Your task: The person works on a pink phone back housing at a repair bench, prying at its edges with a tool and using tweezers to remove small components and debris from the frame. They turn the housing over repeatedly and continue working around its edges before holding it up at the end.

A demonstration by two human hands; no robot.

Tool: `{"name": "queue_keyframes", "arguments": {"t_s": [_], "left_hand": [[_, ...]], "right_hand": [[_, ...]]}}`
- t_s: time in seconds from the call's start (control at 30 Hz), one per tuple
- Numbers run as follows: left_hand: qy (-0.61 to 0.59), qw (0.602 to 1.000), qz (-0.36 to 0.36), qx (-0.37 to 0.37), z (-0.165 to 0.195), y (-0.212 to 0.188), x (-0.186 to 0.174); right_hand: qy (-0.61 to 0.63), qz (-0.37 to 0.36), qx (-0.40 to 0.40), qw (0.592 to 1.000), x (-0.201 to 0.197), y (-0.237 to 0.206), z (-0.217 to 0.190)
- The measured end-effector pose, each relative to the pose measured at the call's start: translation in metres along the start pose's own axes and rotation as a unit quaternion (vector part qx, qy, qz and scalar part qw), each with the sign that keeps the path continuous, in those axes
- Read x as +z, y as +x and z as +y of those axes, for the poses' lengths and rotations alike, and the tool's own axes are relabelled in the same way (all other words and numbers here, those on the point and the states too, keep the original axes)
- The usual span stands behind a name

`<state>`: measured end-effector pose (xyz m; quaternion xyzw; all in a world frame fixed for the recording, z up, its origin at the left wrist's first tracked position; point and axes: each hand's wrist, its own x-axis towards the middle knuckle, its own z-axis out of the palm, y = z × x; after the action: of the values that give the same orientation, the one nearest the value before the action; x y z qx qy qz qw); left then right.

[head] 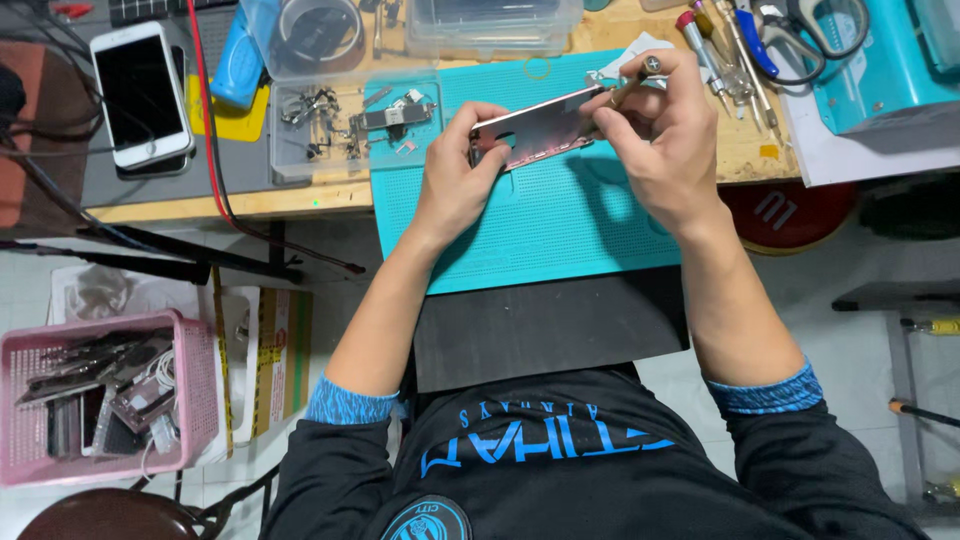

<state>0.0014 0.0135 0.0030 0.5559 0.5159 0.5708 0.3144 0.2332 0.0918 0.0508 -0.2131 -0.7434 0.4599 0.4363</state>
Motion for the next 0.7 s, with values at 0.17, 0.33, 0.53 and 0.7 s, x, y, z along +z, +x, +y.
{"name": "queue_keyframes", "arguments": {"t_s": [0.17, 0.33, 0.53, 0.7], "left_hand": [[-0.004, 1.0, 0.002, -0.005, -0.005, 0.0, -0.003], [-0.017, 1.0, -0.001, -0.008, -0.01, -0.002, -0.005], [-0.06, 0.998, -0.012, 0.005, -0.015, 0.0, -0.004], [-0.063, 0.998, -0.006, 0.003, -0.015, -0.001, -0.003]], "right_hand": [[-0.157, 0.014, -0.034, 0.987, 0.009, -0.01, 0.002], [-0.149, 0.038, -0.068, 0.986, 0.01, -0.017, 0.008], [-0.094, 0.034, -0.043, 0.994, 0.008, -0.019, 0.018], [-0.17, 0.032, -0.061, 0.983, 0.011, -0.017, 0.019]]}}
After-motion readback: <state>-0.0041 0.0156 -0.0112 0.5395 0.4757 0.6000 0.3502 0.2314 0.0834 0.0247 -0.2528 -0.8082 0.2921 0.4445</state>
